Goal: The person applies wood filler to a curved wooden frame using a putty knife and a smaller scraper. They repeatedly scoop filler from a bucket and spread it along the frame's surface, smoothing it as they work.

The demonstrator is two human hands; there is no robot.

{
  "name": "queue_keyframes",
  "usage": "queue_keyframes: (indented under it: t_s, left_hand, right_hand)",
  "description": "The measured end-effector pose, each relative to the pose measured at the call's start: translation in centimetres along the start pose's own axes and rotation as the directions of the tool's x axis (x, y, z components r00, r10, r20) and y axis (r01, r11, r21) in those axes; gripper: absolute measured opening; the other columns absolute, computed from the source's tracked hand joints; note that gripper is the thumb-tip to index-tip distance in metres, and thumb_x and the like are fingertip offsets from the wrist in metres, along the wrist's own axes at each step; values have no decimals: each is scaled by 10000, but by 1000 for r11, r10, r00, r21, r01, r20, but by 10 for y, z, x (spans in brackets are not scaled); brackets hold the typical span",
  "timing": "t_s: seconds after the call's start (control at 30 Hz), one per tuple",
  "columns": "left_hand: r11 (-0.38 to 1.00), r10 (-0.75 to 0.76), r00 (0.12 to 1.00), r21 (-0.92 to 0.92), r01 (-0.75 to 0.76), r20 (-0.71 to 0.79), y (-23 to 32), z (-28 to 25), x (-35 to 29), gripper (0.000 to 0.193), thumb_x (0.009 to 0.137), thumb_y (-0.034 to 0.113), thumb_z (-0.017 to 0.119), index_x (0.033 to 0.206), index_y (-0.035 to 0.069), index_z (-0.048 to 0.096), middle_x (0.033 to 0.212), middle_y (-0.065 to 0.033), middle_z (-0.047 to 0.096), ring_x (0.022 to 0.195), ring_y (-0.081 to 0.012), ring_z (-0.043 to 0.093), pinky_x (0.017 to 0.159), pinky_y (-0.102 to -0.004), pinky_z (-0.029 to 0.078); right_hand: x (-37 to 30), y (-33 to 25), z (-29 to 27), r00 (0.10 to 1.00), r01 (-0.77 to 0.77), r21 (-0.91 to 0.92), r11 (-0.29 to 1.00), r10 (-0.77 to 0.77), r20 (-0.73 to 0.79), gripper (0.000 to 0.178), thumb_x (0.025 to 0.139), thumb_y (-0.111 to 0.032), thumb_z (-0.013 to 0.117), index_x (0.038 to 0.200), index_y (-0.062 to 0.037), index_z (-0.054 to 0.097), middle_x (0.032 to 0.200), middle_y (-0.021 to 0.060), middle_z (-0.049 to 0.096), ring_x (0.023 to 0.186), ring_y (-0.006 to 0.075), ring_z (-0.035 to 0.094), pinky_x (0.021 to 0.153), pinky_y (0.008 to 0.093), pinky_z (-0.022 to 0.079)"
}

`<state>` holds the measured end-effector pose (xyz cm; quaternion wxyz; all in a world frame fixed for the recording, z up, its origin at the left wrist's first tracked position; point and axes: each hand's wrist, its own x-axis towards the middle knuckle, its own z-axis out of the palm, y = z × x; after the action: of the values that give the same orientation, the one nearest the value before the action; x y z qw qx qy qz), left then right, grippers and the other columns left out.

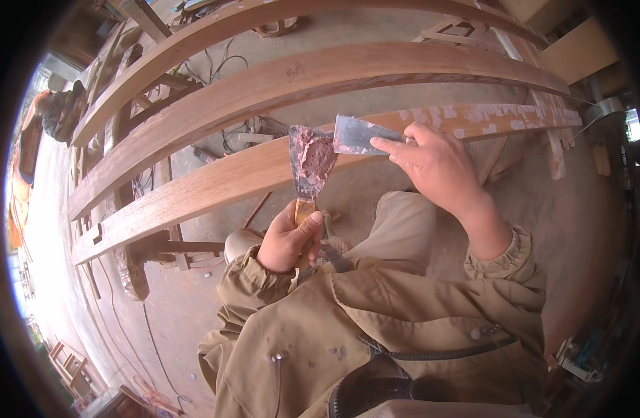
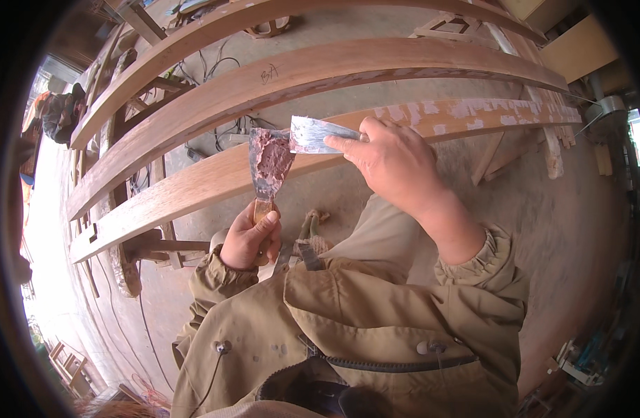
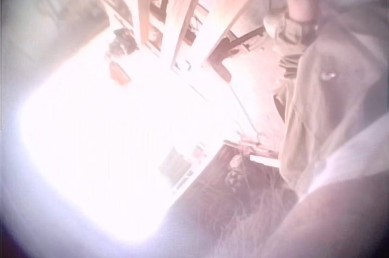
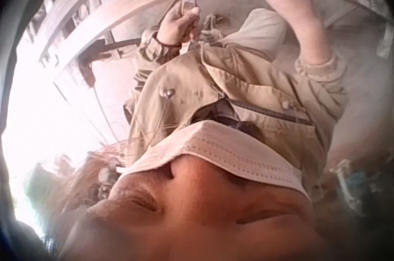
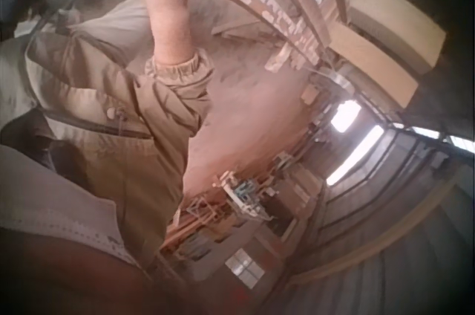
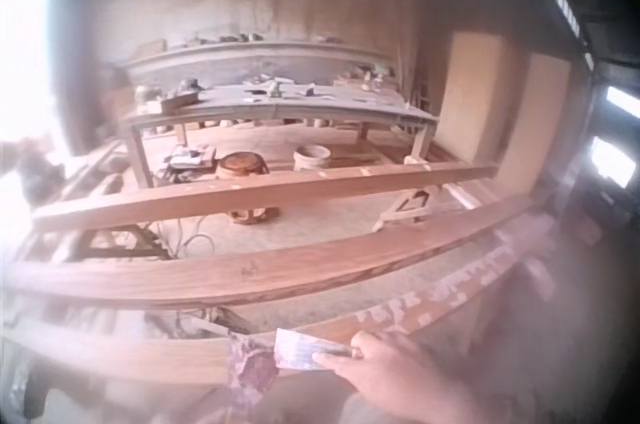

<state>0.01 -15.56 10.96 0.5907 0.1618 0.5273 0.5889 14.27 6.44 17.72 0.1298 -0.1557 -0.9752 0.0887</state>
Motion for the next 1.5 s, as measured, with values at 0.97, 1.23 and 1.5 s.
queue_keyframes:
  t_s: [0.97, 1.23, 1.5]
  left_hand:
    - [841, 528, 314, 434, -323, -789, -3, -130, 74, 251, 884, 173, 583, 680, 52, 503, 445, -31, 464, 350, -75, 358, 387, -228, 291]
    - [848, 530, 336, 472, -243, -779, -1, -132, 71, 276, 864, 245, 594, 686, 42, 536, 432, -19, 459, 401, -88, 394, 468, -237, 339]
    - [835, 550, 331, 495, -240, -767, 0, -132, 75, 301, 869, 246, 600, 668, 33, 530, 430, -18, 448, 365, -86, 368, 417, -236, 315]
  right_hand:
    - [4, 190, 15, 911, -154, -230, 961, 228, 342, 238, 801, -220, 636, 1027, -268, 693, 767, 58, 555, 749, 257, 541, 662, 396, 441]
    - [15, 217, 10, 892, -94, -269, 958, 201, 405, 217, 791, -231, 646, 996, -271, 706, 767, 44, 579, 762, 268, 542, 708, 394, 451]
    - [38, 177, 4, 843, -46, -396, 917, 248, 478, 259, 795, -166, 634, 1019, -278, 701, 835, 59, 618, 825, 286, 572, 766, 391, 462]
